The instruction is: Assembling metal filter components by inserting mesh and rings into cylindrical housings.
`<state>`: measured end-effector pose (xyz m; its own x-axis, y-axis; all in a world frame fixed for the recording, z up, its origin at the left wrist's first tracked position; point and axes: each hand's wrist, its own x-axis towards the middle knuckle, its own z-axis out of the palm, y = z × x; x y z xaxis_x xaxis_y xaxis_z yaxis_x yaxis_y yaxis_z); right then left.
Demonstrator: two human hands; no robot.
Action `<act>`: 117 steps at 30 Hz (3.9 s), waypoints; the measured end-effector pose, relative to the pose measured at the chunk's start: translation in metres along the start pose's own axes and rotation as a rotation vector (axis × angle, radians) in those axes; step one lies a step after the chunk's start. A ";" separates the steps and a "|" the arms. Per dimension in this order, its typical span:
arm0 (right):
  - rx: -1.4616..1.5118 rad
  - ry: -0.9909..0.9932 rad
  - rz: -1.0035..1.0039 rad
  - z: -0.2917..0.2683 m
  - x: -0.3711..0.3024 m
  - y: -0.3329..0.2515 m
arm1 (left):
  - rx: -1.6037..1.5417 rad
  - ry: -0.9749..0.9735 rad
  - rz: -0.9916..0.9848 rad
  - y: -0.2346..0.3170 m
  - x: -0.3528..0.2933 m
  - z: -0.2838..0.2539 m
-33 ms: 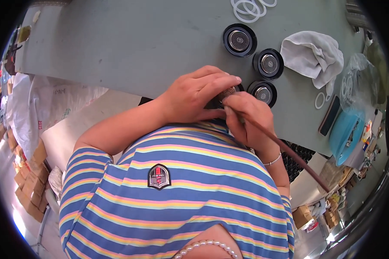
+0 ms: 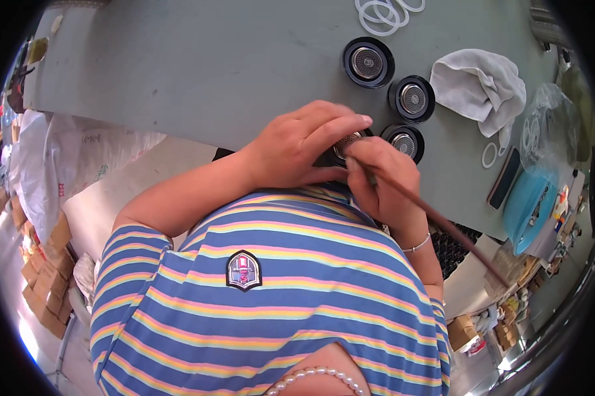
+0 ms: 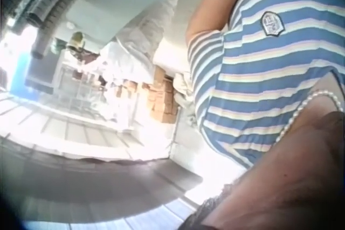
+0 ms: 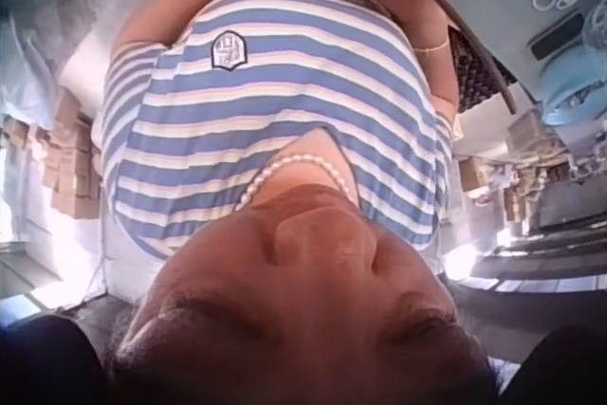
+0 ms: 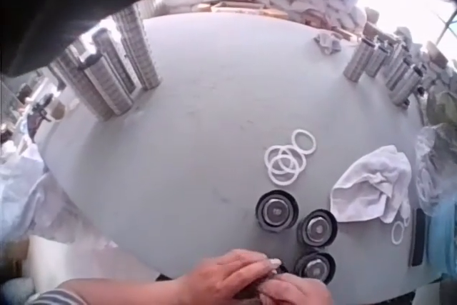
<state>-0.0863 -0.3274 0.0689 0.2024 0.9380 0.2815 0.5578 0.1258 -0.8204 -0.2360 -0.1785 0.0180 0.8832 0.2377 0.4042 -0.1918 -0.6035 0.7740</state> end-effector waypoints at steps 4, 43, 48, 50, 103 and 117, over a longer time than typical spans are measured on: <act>-0.159 0.109 0.102 -0.008 0.002 0.000 | -0.054 -0.002 -0.024 0.003 0.004 -0.002; -0.175 0.000 0.069 -0.056 0.062 0.040 | 0.378 0.142 -0.223 -0.033 0.064 -0.003; -0.033 -0.048 0.093 -0.044 0.077 0.042 | 0.304 0.202 -0.128 -0.042 0.064 0.003; 0.000 -0.002 0.087 -0.034 0.085 0.049 | 0.263 0.202 -0.138 -0.042 0.064 0.003; 0.020 -0.016 0.040 -0.046 0.044 0.042 | 0.361 0.120 -0.085 -0.030 0.048 -0.004; -0.289 0.129 0.019 -0.041 0.045 0.031 | 0.313 0.120 -0.132 -0.033 0.044 -0.001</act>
<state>-0.0271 -0.2941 0.0767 0.3054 0.8882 0.3432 0.7548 -0.0061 -0.6559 -0.1916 -0.1472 0.0108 0.8316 0.4057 0.3793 0.0773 -0.7608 0.6443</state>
